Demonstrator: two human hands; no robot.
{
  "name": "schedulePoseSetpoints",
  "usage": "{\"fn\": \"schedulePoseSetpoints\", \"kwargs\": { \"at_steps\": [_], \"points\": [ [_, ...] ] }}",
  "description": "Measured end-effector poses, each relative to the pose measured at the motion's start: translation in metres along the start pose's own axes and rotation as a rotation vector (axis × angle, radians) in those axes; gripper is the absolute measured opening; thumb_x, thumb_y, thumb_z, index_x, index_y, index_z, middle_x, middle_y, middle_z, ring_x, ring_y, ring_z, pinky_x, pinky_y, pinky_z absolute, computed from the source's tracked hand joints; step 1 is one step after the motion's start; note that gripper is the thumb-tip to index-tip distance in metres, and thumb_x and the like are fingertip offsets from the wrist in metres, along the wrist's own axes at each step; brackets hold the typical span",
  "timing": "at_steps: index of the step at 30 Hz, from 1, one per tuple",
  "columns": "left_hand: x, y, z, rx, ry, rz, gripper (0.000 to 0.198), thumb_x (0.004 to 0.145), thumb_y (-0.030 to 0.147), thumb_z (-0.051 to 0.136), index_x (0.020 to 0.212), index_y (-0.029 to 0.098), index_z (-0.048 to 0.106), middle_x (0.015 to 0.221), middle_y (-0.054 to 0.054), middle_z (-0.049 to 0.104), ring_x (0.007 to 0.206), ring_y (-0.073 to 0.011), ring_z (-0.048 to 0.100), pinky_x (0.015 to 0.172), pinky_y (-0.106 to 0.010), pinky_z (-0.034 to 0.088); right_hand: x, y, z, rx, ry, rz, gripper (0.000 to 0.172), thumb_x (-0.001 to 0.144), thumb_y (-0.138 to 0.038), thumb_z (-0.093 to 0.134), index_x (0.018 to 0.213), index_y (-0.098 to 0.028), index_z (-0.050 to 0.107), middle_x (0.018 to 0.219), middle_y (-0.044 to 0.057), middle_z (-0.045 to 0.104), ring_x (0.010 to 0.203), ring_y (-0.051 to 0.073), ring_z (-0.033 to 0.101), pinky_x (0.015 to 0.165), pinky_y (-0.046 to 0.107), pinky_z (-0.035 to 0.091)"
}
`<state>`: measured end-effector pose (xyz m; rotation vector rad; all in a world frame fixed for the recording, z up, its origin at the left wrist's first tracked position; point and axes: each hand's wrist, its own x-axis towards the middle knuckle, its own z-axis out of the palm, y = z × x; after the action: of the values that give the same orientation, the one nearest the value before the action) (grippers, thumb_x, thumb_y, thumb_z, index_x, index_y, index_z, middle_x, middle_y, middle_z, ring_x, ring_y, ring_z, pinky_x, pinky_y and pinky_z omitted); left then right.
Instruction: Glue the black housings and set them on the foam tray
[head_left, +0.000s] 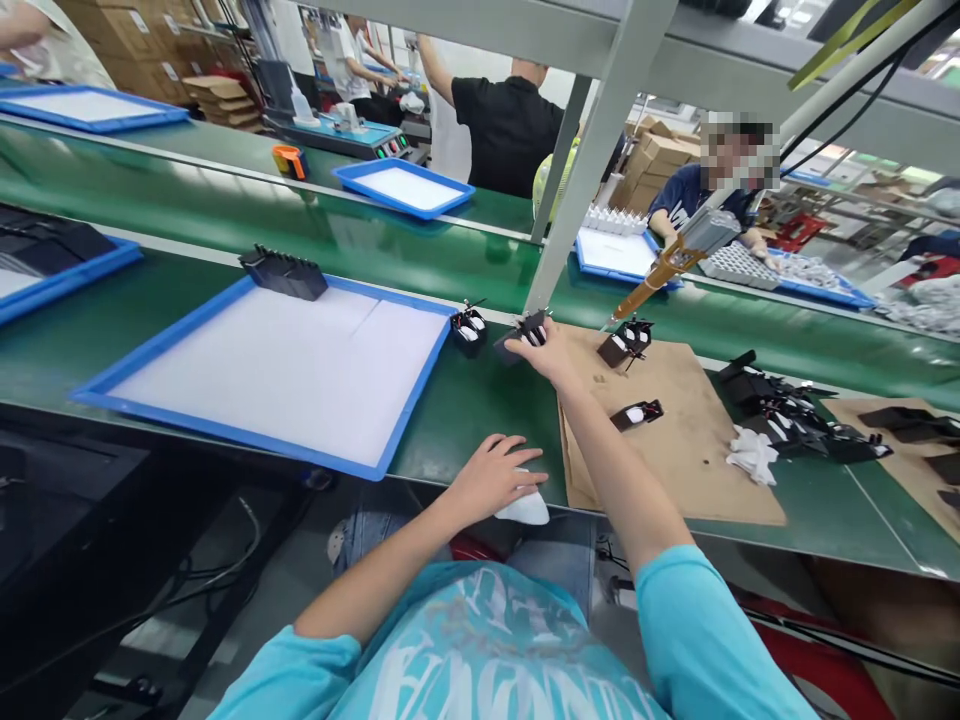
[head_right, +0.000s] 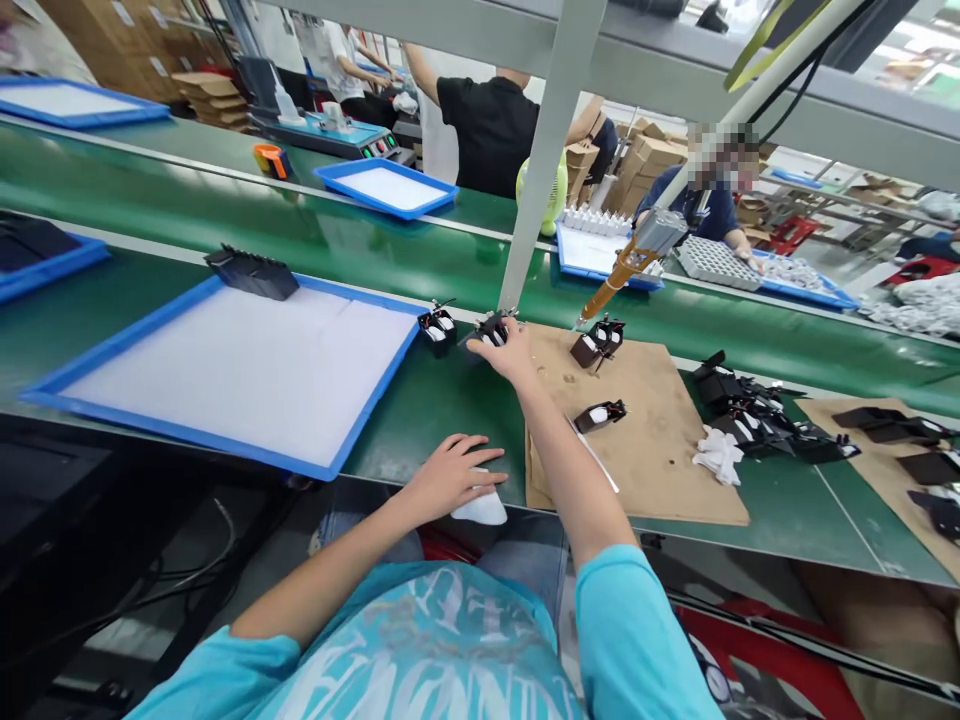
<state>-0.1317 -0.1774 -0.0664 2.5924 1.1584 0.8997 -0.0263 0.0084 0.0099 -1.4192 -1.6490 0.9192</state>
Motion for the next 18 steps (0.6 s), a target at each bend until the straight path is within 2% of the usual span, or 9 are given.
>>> {"fn": "schedulePoseSetpoints", "kwargs": {
  "at_steps": [4,6,8,11,13,15,18],
  "points": [
    [0.003,-0.013,0.001,-0.030,0.055,-0.027,0.016,0.090,0.026,0.060,0.097,0.030,0.074,0.110,0.000,0.073,0.108,-0.0224,0.063,0.088,-0.038,0.052,0.031,-0.008,0.024,-0.230,0.044,0.059,0.065,0.055,-0.040,0.079,0.111,-0.018,0.055,0.125,0.013,0.041,0.115,0.032,0.050,0.102,0.048,0.040],
    [0.004,-0.023,-0.007,-0.012,0.073,-0.114,0.015,0.090,0.023,0.059,0.094,0.025,0.074,0.100,-0.003,0.074,0.098,-0.0201,0.066,0.085,-0.036,0.053,0.033,-0.007,0.036,-0.314,0.063,0.084,0.067,0.056,-0.039,0.078,0.114,-0.016,0.053,0.126,0.017,0.039,0.120,0.037,0.046,0.100,0.051,0.041],
    [0.002,-0.034,-0.022,0.056,0.103,-0.233,0.016,0.090,0.021,0.058,0.091,0.022,0.074,0.097,-0.006,0.074,0.098,-0.0222,0.065,0.089,-0.042,0.051,0.029,-0.004,0.047,-0.375,0.084,0.098,0.067,0.060,-0.040,0.076,0.117,-0.015,0.052,0.130,0.020,0.037,0.125,0.042,0.041,0.098,0.054,0.041],
    [-0.009,-0.051,-0.046,0.252,0.208,-0.403,0.015,0.087,0.019,0.061,0.081,0.021,0.074,0.118,-0.012,0.068,0.119,-0.0335,0.054,0.102,-0.061,0.039,0.021,0.000,0.062,-0.421,0.099,0.103,0.066,0.069,-0.043,0.069,0.125,-0.015,0.047,0.143,0.024,0.026,0.130,0.045,0.035,0.097,0.057,0.041],
    [-0.020,-0.061,-0.059,0.359,0.249,-0.500,0.015,0.085,0.018,0.062,0.075,0.021,0.073,0.130,-0.011,0.062,0.130,-0.0394,0.045,0.104,-0.070,0.031,0.017,-0.001,0.071,-0.431,0.092,0.104,0.067,0.074,-0.045,0.065,0.130,-0.016,0.043,0.151,0.024,0.017,0.132,0.046,0.032,0.096,0.058,0.042],
    [-0.030,-0.069,-0.065,0.379,0.220,-0.581,0.016,0.086,0.019,0.059,0.078,0.022,0.073,0.131,-0.009,0.062,0.130,-0.0411,0.044,0.102,-0.072,0.033,0.014,-0.005,0.080,-0.426,0.070,0.106,0.068,0.076,-0.045,0.064,0.133,-0.017,0.040,0.154,0.023,0.013,0.133,0.045,0.032,0.096,0.058,0.042],
    [-0.038,-0.076,-0.068,0.365,0.126,-0.693,0.023,0.090,0.022,0.051,0.087,0.021,0.074,0.133,-0.007,0.061,0.126,-0.0371,0.049,0.103,-0.064,0.039,0.010,-0.013,0.094,-0.396,0.029,0.097,0.069,0.075,-0.043,0.065,0.135,-0.018,0.039,0.156,0.022,0.012,0.133,0.045,0.035,0.097,0.058,0.042]
  ]
}}
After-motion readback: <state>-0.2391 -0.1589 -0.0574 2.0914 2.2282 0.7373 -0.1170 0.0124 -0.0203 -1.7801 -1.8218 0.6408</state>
